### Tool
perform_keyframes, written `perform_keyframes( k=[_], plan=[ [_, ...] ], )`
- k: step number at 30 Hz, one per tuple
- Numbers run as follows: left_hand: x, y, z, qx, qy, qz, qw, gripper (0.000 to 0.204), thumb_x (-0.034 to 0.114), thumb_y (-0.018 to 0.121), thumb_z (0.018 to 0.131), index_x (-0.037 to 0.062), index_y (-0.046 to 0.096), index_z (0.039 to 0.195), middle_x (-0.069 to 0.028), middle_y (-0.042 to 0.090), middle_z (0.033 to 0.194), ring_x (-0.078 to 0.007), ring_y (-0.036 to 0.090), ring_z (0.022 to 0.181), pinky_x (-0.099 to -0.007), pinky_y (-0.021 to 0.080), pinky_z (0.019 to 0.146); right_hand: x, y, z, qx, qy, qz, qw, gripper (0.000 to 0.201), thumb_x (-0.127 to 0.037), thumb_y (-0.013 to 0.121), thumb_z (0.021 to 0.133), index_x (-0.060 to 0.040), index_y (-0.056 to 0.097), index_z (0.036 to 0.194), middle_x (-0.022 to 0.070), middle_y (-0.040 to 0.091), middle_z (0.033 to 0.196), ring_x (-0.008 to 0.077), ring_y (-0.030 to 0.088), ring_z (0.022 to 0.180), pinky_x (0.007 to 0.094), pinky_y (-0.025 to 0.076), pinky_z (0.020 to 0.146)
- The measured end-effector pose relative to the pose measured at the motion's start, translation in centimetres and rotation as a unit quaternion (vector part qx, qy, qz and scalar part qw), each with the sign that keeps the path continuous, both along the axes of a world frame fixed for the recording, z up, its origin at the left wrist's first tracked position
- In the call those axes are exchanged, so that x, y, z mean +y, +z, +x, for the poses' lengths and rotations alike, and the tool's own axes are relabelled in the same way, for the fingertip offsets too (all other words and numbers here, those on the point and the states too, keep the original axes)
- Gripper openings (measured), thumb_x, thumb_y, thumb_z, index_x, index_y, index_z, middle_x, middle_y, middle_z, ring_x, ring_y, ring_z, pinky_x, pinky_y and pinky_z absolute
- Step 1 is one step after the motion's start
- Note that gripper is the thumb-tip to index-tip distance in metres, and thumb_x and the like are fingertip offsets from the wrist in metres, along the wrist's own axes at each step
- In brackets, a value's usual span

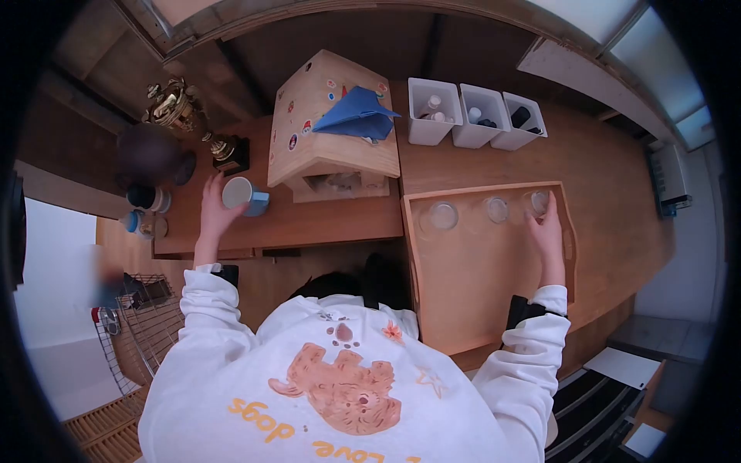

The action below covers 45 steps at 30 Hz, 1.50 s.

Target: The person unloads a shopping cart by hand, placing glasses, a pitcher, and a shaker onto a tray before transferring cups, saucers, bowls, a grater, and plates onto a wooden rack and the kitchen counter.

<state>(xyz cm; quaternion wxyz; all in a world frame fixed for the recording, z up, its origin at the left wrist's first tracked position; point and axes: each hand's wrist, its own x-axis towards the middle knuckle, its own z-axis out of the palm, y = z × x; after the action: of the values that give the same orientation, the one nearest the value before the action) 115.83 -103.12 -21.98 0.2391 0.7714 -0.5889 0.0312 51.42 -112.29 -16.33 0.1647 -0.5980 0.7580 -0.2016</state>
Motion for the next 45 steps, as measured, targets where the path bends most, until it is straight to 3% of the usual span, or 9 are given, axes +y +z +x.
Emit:
perform_keyframes(
  k=[5,8,13,21,27,29,31,37,45],
  plan=[
    [-0.8,-0.3,1.2,0.156,-0.075,0.094,0.980,0.085,0.031,0.080,0.055,0.0115,0.046,0.130,-0.0169,0.053,0.123,-0.0353,0.053,0.112,-0.0401,0.045,0.093,0.9,-1.6,-1.0,0.117,0.015,-0.125,0.985,0.074,-0.013,0.060,0.081,-0.0007,0.020,0.142,0.0239,0.032,0.140,0.0381,0.041,0.122,0.0410,0.037,0.100],
    [-1.0,3.3,-0.4,0.078,-0.086,0.165,0.979,0.080,0.030,0.079,0.053,0.0126,0.050,0.125,-0.0172,0.056,0.115,-0.0354,0.057,0.105,-0.0400,0.048,0.089,2.7,1.7,1.4,0.137,-0.007,-0.203,0.970,0.064,-0.010,0.060,0.080,-0.0042,0.033,0.137,0.0216,0.039,0.134,0.0389,0.044,0.118,0.0423,0.038,0.099],
    [2.8,11.9,-6.1,0.098,-0.253,0.208,0.940,0.071,0.027,0.077,0.047,0.0087,0.058,0.113,-0.0150,0.058,0.103,-0.0346,0.059,0.095,-0.0395,0.050,0.080,9.5,8.5,10.1,0.153,0.192,-0.248,0.937,0.042,-0.004,0.064,0.074,-0.0086,0.056,0.115,0.0137,0.057,0.113,0.0313,0.054,0.105,0.0393,0.047,0.086],
    [1.1,16.5,-17.4,0.348,-0.578,0.046,0.737,0.075,0.019,0.083,0.050,0.0046,0.053,0.117,-0.0131,0.051,0.115,-0.0259,0.054,0.107,-0.0343,0.047,0.086,13.4,8.1,17.3,-0.189,0.433,-0.080,0.878,0.081,-0.028,0.082,0.065,-0.0044,0.039,0.130,0.0202,0.048,0.127,0.0365,0.050,0.114,0.0390,0.043,0.095],
    [-0.2,12.5,-25.9,0.531,-0.594,0.160,0.582,0.086,0.016,0.082,0.058,0.0034,0.039,0.132,-0.0128,0.042,0.127,-0.0245,0.049,0.116,-0.0360,0.046,0.093,16.7,5.8,13.0,-0.371,0.273,-0.111,0.880,0.081,-0.018,0.086,0.061,-0.0051,0.042,0.128,0.0142,0.052,0.124,0.0251,0.052,0.114,0.0383,0.043,0.095],
    [-0.1,9.9,-28.6,0.518,-0.572,0.160,0.615,0.087,0.018,0.081,0.064,0.0026,0.035,0.135,-0.0145,0.042,0.130,-0.0244,0.050,0.117,-0.0351,0.045,0.094,16.8,7.1,9.2,-0.334,0.241,-0.087,0.907,0.077,-0.014,0.085,0.060,-0.0048,0.045,0.125,0.0135,0.054,0.120,0.0232,0.054,0.111,0.0379,0.044,0.093],
    [0.0,8.3,-29.8,0.269,-0.582,0.067,0.765,0.071,0.021,0.074,0.073,0.0009,0.039,0.131,-0.0204,0.050,0.121,-0.0302,0.053,0.111,-0.0345,0.046,0.091,16.4,9.4,5.7,-0.259,0.182,-0.069,0.946,0.073,-0.010,0.082,0.058,-0.0067,0.049,0.123,0.0122,0.056,0.116,0.0255,0.058,0.105,0.0367,0.046,0.090],
    [0.5,3.2,-32.0,0.042,-0.688,0.050,0.723,0.043,0.034,0.071,0.072,0.0119,0.058,0.107,-0.0057,0.059,0.106,-0.0224,0.056,0.102,-0.0513,0.034,0.100,12.7,10.5,-2.8,0.101,0.104,-0.026,0.989,0.072,-0.009,0.077,0.058,-0.0128,0.050,0.124,0.0110,0.055,0.119,0.0304,0.055,0.109,0.0356,0.047,0.092],
    [-0.7,2.3,-32.0,0.038,-0.733,0.021,0.679,0.032,0.044,0.071,0.067,0.0164,0.063,0.080,0.0012,0.059,0.081,-0.0189,0.056,0.088,-0.0454,0.036,0.095,4.7,7.5,-8.3,0.065,0.026,0.060,0.996,0.074,-0.008,0.076,0.059,-0.0144,0.048,0.128,0.0151,0.054,0.122,0.0320,0.053,0.113,0.0378,0.044,0.095]
  ],
)
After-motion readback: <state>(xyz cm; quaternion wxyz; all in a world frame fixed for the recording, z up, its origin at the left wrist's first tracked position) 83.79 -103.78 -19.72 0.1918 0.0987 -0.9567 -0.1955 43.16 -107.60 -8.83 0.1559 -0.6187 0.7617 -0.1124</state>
